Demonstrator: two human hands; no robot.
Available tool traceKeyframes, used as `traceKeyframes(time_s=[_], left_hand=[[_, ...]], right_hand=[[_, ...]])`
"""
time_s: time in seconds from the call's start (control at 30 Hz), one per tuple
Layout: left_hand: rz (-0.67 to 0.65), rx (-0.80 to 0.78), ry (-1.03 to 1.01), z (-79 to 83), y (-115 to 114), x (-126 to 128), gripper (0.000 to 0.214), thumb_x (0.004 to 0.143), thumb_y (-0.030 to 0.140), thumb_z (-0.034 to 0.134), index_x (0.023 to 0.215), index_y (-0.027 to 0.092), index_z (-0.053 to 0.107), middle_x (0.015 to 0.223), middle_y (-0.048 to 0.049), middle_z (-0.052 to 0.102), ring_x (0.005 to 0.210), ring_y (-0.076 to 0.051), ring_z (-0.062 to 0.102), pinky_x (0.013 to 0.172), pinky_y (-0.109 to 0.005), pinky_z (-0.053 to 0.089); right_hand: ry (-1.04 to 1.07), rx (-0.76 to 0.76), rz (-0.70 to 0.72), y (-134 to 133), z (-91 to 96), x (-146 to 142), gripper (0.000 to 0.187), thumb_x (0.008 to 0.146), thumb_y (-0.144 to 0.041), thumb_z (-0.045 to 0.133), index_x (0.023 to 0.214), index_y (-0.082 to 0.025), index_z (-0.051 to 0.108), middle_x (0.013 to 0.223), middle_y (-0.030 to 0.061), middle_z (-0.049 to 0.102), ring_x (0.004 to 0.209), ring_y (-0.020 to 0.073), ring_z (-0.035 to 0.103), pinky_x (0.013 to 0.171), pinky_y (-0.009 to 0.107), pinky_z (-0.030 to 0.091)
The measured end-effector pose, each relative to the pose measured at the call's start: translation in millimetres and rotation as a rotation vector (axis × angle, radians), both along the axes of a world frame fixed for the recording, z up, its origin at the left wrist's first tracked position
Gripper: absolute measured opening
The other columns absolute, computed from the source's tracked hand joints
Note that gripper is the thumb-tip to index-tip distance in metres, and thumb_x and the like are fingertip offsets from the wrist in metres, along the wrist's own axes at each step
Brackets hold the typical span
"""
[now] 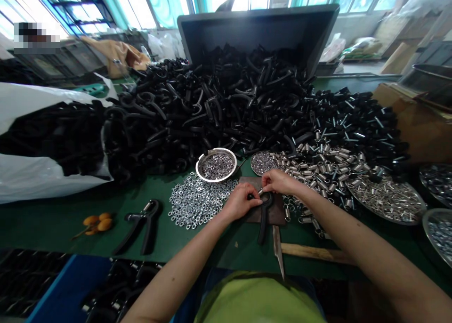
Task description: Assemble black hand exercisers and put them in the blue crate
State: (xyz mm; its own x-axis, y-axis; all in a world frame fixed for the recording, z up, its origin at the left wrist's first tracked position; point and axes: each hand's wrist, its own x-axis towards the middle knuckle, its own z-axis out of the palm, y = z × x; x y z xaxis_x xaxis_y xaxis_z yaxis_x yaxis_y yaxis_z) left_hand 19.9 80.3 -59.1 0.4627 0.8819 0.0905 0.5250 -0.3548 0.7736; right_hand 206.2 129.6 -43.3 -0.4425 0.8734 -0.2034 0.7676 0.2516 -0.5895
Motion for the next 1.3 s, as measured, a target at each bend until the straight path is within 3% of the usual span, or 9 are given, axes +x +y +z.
traceKeyframes(time_s=[0.13,0.33,0.57,0.7,0.83,0.97,1.07,1.17,1.3], left_hand=[[-0.026,0.020,0.020,-3.2,-1.3,0.5,0.010,0.072,0.028,0.070,0.074,0.019,0.066,0.085,-0.0019,0.061,0.088,-0.019,0.053,0.082,-0.029,0.038],[-0.077,0.015,0.013,-6.0,0.6,-0.8,0.011,0.071,0.029,0.071,0.073,0.019,0.066,0.086,-0.0020,0.061,0.088,-0.018,0.053,0.082,-0.029,0.038],[0.064,-0.264,-0.028,-7.2,6.6,9.7,0.014,0.064,0.026,0.073,0.068,0.016,0.064,0.081,-0.0006,0.060,0.078,-0.015,0.054,0.071,-0.026,0.040],[0.038,-0.400,-0.097,-7.0,10.0,10.7,0.014,0.060,0.023,0.072,0.066,0.015,0.062,0.072,0.0015,0.060,0.067,-0.012,0.053,0.062,-0.023,0.039],[0.039,-0.452,-0.108,-6.7,11.3,11.0,0.016,0.058,0.024,0.072,0.065,0.014,0.061,0.067,0.0028,0.059,0.060,-0.010,0.051,0.056,-0.021,0.038],[0.049,-0.477,-0.104,-8.6,12.6,12.5,0.017,0.056,0.025,0.072,0.063,0.014,0.061,0.063,0.0032,0.059,0.056,-0.009,0.049,0.053,-0.021,0.036],[0.047,-0.479,-0.099,-10.4,13.8,13.2,0.018,0.056,0.026,0.072,0.063,0.014,0.061,0.061,0.0030,0.059,0.054,-0.009,0.049,0.051,-0.020,0.036],[0.040,-0.469,-0.094,-12.1,14.6,13.4,0.018,0.056,0.027,0.072,0.062,0.014,0.061,0.059,0.0025,0.060,0.053,-0.009,0.050,0.050,-0.020,0.035],[0.030,-0.440,-0.087,-15.9,14.8,12.4,0.018,0.057,0.028,0.073,0.063,0.015,0.061,0.061,0.0026,0.060,0.054,-0.009,0.050,0.051,-0.020,0.036]], right_hand=[[-0.020,0.129,-0.062,-29.3,14.2,5.2,0.014,0.074,-0.021,0.063,0.088,-0.020,0.064,0.079,0.0003,0.064,0.075,0.0157,0.058,0.066,0.025,0.040],[-0.136,0.151,-0.013,-124.5,27.7,49.7,0.014,0.083,-0.023,0.053,0.095,-0.024,0.060,0.093,0.0029,0.062,0.085,0.0186,0.058,0.074,0.030,0.043],[-0.333,0.199,-0.025,-201.2,-12.3,81.0,0.017,0.077,-0.018,0.059,0.093,-0.022,0.059,0.092,0.0059,0.060,0.087,0.0246,0.055,0.075,0.039,0.043],[-0.292,0.232,-0.059,-203.9,-17.2,84.8,0.012,0.085,-0.025,0.051,0.093,-0.020,0.058,0.089,0.0068,0.062,0.081,0.0232,0.058,0.073,0.040,0.045],[-0.160,0.182,-0.069,-191.0,22.9,77.9,0.021,0.090,-0.032,0.043,0.104,-0.023,0.056,0.093,0.0048,0.067,0.081,0.0209,0.063,0.071,0.035,0.049],[0.128,0.419,-0.285,-163.8,57.2,54.3,0.035,0.094,-0.031,0.034,0.127,-0.025,0.045,0.116,0.0068,0.062,0.096,0.0194,0.063,0.080,0.033,0.050],[0.199,0.470,-0.387,-139.7,48.8,39.5,0.041,0.094,-0.030,0.031,0.133,-0.022,0.039,0.118,0.0096,0.061,0.093,0.0208,0.064,0.077,0.034,0.051],[0.039,0.303,-0.270,-122.8,35.0,33.9,0.036,0.092,-0.030,0.034,0.122,-0.021,0.051,0.106,0.0087,0.067,0.087,0.0237,0.066,0.074,0.036,0.051],[0.022,0.368,-0.308,-121.2,44.4,29.0,0.039,0.093,-0.031,0.030,0.129,-0.023,0.045,0.108,0.0080,0.066,0.091,0.0228,0.065,0.074,0.034,0.049]])
